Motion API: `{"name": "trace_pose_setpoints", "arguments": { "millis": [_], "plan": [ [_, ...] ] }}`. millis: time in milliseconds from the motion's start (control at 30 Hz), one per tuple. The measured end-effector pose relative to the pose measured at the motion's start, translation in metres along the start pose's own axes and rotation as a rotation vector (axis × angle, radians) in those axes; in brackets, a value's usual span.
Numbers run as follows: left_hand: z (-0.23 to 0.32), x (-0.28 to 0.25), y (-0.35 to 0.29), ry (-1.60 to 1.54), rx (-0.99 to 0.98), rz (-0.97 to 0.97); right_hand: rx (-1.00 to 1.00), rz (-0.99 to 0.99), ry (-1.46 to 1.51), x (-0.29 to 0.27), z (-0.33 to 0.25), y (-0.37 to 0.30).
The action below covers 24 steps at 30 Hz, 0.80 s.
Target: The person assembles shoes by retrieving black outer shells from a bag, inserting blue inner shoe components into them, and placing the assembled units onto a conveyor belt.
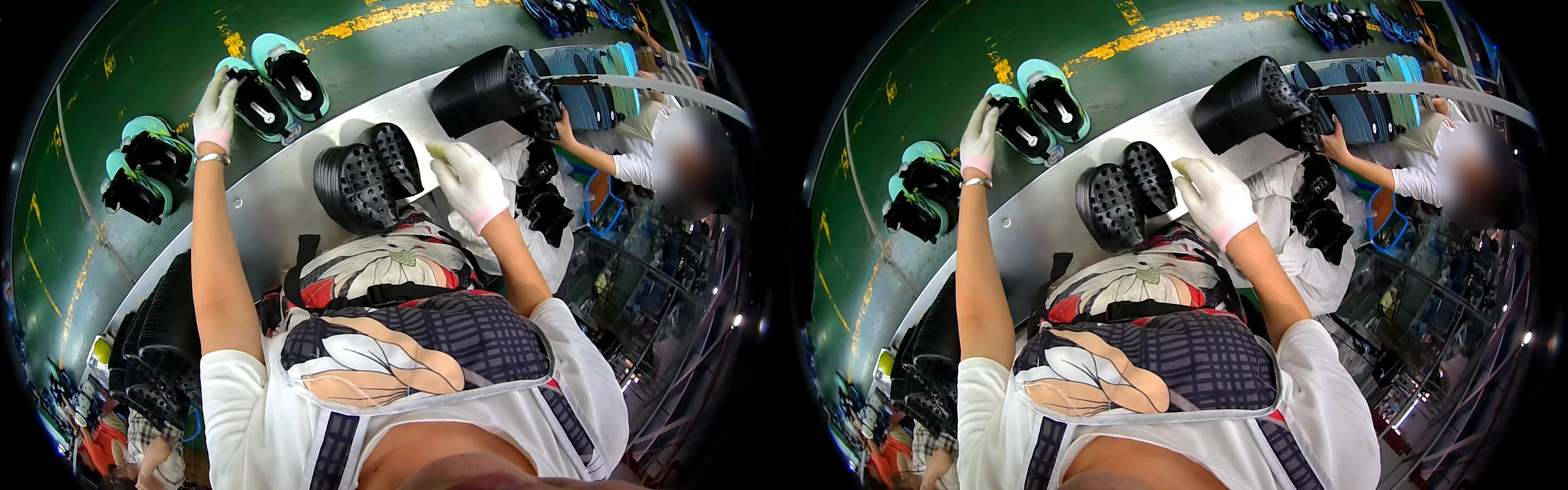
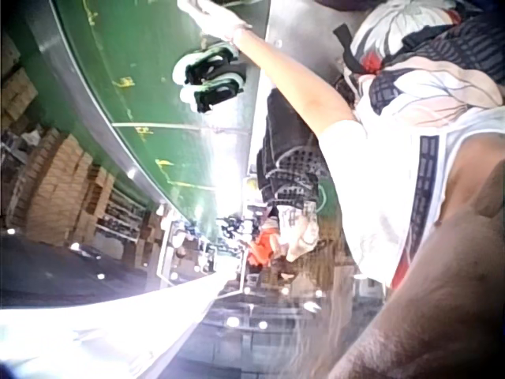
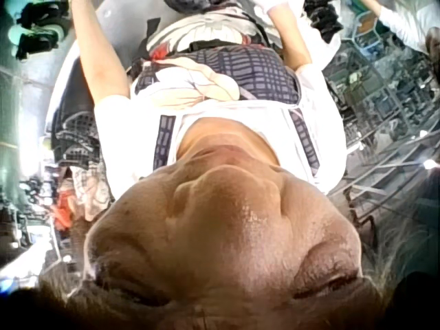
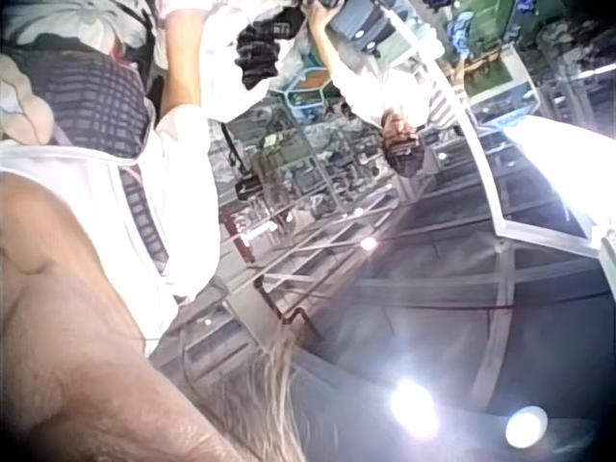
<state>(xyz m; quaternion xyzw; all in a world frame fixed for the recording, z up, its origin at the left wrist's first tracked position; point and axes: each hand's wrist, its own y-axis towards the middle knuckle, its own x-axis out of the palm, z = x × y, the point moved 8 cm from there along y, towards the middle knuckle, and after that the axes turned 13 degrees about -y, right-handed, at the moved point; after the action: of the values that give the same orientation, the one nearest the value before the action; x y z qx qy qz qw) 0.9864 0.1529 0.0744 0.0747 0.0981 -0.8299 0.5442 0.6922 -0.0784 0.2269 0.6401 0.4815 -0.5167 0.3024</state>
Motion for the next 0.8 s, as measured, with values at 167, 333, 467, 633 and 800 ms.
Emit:
{"name": "trace_pose_setpoints", "arguments": {
  "millis": [167, 333, 467, 633, 800],
  "plan": [
    [-0.062, -0.013, 0.037, 0.068, -0.204, 0.059, 0.026, 0.089, -0.110, -0.028, 0.029, -0.003],
    [-0.048, -0.008, 0.035, 0.059, -0.373, 0.010, 0.094, 0.339, -0.189, -0.092, 0.100, 0.003],
    [-0.045, -0.016, 0.018, -0.031, -0.400, 0.086, 0.147, 0.246, -0.314, -0.110, 0.143, 0.027],
    [-0.035, -0.012, -0.001, -0.065, -0.455, 0.081, 0.006, 0.080, -0.420, -0.101, 0.169, 0.052],
    [0.001, -0.018, -0.004, 0.371, -0.160, 0.054, -0.120, 0.025, -0.366, -0.088, 0.185, 0.060]
  ]
}}
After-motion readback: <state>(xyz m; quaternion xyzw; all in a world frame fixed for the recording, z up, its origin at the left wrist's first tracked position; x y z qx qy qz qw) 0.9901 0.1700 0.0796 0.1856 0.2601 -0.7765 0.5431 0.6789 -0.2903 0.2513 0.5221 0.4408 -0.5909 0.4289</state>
